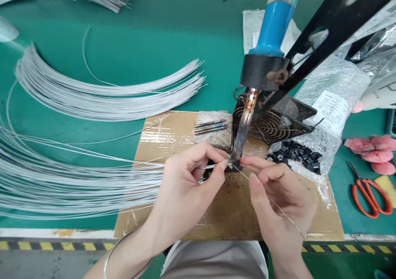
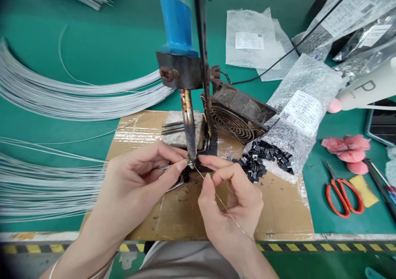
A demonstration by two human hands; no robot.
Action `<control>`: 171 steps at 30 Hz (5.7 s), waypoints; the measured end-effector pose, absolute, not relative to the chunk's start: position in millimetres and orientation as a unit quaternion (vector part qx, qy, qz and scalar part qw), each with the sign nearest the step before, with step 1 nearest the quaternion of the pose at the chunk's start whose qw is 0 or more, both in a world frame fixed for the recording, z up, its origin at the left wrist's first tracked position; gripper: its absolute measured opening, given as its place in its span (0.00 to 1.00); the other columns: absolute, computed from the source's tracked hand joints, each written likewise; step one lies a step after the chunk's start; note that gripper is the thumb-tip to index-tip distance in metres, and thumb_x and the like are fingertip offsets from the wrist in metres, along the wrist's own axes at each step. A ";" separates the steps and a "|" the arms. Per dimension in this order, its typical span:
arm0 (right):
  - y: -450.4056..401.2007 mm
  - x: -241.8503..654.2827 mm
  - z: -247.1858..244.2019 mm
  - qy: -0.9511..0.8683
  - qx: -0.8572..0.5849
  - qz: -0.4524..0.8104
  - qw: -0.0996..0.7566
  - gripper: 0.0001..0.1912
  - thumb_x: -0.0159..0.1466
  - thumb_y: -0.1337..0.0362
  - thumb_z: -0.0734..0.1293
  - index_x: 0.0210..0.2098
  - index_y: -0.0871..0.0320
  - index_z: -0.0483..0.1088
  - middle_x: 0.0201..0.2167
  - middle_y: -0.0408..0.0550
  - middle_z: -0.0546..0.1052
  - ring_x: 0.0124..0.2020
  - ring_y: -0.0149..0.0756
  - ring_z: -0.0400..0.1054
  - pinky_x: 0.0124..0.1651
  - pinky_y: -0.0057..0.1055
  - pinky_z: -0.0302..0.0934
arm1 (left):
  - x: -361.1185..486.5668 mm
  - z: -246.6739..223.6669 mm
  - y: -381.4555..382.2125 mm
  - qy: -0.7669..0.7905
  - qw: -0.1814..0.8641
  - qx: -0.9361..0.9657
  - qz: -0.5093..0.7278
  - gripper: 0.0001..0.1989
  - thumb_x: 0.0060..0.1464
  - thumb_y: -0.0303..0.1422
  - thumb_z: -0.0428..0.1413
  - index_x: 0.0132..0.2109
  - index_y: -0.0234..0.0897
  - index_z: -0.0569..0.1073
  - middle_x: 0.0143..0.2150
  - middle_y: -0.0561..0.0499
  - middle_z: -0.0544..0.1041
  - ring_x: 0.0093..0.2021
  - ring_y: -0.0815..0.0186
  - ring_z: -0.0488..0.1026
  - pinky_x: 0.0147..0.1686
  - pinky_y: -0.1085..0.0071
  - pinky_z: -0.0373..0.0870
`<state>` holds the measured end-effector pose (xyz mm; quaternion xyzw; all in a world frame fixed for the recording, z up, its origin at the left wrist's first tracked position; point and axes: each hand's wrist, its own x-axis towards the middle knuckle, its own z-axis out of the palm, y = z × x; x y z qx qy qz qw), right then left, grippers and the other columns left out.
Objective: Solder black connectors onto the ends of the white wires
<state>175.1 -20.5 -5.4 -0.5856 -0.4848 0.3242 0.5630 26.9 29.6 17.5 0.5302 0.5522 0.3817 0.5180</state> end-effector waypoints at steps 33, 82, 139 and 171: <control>-21.3 173.0 -10.1 -0.487 -0.596 0.307 0.559 0.11 0.67 0.72 0.70 0.30 0.53 0.70 0.45 0.47 0.88 0.46 0.40 0.85 0.51 0.37 0.79 | 26.6 15.3 29.3 0.560 0.495 0.548 0.375 0.07 0.56 0.28 0.59 0.30 0.39 0.77 0.33 0.52 0.85 0.31 0.65 0.79 0.24 0.71 0.64; -24.1 171.8 -13.7 -0.510 -0.588 0.267 0.567 0.10 0.67 0.73 0.72 0.32 0.53 0.72 0.45 0.43 0.88 0.42 0.32 0.84 0.47 0.26 0.76 | 26.9 10.8 26.9 0.542 0.489 0.554 0.401 0.07 0.56 0.27 0.59 0.30 0.38 0.78 0.33 0.50 0.85 0.31 0.65 0.80 0.25 0.71 0.67; -22.9 166.6 -15.7 -0.505 -0.588 0.252 0.579 0.09 0.68 0.72 0.72 0.32 0.54 0.73 0.43 0.48 0.88 0.42 0.38 0.84 0.49 0.36 0.78 | 26.5 10.4 27.2 0.544 0.479 0.570 0.387 0.07 0.57 0.28 0.59 0.30 0.39 0.77 0.33 0.50 0.84 0.31 0.65 0.79 0.25 0.71 0.66; -23.6 163.3 -16.7 -0.525 -0.590 0.210 0.577 0.09 0.68 0.72 0.73 0.35 0.52 0.75 0.42 0.46 0.88 0.41 0.36 0.84 0.47 0.34 0.79 | 26.1 10.4 23.8 0.532 0.477 0.574 0.398 0.07 0.58 0.27 0.59 0.31 0.39 0.78 0.35 0.49 0.85 0.33 0.64 0.80 0.26 0.72 0.67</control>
